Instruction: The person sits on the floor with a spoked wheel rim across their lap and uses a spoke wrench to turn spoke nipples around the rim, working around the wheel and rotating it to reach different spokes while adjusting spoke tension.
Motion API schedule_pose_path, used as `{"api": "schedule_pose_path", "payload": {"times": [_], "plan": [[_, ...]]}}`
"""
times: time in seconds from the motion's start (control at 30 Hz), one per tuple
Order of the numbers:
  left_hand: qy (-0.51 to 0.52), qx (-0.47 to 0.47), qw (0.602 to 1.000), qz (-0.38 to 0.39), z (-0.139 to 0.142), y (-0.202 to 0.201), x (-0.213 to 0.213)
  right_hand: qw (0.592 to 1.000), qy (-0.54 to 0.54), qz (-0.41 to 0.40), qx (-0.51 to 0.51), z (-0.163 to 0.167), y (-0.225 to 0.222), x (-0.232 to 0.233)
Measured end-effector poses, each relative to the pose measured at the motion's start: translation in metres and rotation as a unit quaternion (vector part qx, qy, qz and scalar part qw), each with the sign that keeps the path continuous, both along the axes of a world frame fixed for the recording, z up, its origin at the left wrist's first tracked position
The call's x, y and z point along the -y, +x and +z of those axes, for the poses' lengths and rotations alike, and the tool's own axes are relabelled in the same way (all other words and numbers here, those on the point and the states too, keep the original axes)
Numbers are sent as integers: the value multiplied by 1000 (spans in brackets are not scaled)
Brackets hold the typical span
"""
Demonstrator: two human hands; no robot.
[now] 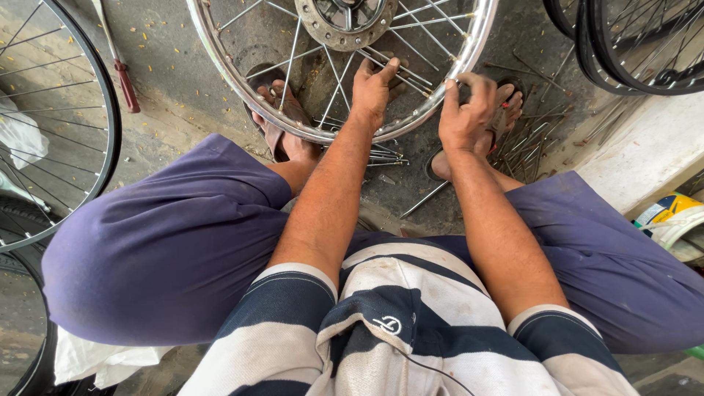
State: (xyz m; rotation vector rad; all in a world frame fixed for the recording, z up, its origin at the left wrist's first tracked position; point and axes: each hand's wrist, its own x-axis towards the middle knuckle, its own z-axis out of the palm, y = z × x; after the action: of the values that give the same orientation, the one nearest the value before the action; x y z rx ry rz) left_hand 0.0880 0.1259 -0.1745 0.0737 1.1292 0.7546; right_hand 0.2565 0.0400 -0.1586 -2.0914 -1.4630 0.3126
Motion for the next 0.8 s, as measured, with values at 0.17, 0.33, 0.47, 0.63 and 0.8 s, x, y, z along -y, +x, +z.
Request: {"api": "schedule_pose_path", "payload": {"times": [0.17, 0.33, 0.47, 0.63, 0.8], "plan": [[-4, 8, 1000, -3, 1, -3, -3, 997, 17, 80, 14, 8, -2, -15], [-20, 53, 998, 7, 4, -11, -8, 963, -124, 234, 56, 8, -14, -46], [-20, 78, 996, 28, 5, -13, -11, 896, -348, 268, 64, 3, -17, -78], [0, 35, 999, 15, 4, -10, -15, 891, -368, 264, 27, 3, -17, -93], [54, -46, 997, -27, 5, -11, -19, 852, -472, 220, 60, 1, -25, -115]]}}
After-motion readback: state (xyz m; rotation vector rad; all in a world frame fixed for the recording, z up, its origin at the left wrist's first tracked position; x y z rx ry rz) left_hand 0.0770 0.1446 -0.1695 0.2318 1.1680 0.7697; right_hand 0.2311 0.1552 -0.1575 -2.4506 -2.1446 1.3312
